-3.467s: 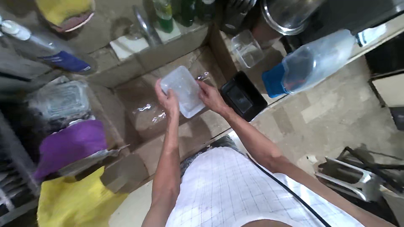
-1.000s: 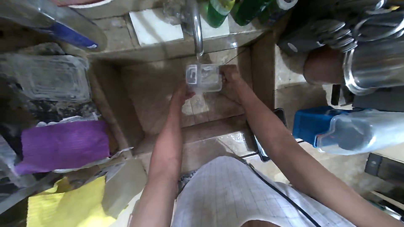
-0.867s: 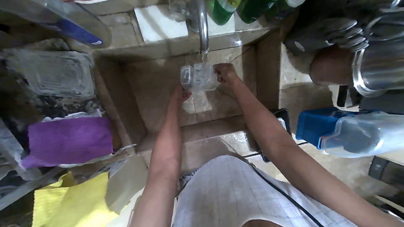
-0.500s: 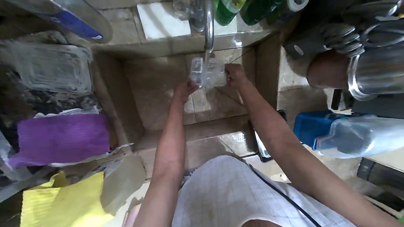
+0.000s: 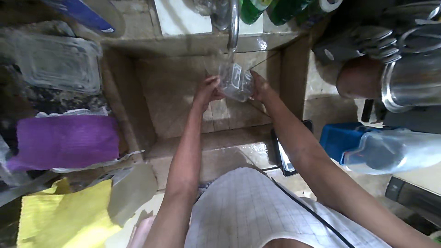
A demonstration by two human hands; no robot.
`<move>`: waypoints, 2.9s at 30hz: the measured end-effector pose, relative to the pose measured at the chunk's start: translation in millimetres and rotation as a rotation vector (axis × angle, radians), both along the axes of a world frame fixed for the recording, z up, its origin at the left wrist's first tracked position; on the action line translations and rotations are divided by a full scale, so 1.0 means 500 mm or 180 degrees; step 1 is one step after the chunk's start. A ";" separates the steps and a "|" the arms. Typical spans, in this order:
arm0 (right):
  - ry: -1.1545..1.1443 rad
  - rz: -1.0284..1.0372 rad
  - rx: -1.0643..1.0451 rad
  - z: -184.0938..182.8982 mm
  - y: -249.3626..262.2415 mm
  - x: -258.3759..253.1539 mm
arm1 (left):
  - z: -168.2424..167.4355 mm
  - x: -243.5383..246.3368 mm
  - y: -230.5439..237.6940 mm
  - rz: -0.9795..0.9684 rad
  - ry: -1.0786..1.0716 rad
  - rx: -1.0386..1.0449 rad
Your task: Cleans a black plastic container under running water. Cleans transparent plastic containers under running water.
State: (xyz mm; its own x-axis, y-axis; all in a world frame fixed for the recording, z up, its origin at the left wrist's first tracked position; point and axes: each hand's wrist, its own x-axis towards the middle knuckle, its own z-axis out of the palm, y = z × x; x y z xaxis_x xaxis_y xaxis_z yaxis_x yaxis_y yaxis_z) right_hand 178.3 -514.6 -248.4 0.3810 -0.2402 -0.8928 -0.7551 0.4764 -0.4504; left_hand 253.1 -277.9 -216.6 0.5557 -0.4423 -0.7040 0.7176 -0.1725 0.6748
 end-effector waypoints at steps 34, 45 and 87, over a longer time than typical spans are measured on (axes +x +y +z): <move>-0.2015 0.1394 -0.1293 0.045 0.095 0.024 | -0.121 -0.033 0.044 0.0912 0.1304 -0.0069; -0.2117 0.1646 -0.1602 0.044 0.102 0.096 | -0.130 -0.026 0.057 0.0646 0.1674 -0.0097; -0.1592 0.0961 -0.0999 0.032 0.088 -0.013 | -0.135 -0.020 -0.025 0.1119 -0.0515 0.0281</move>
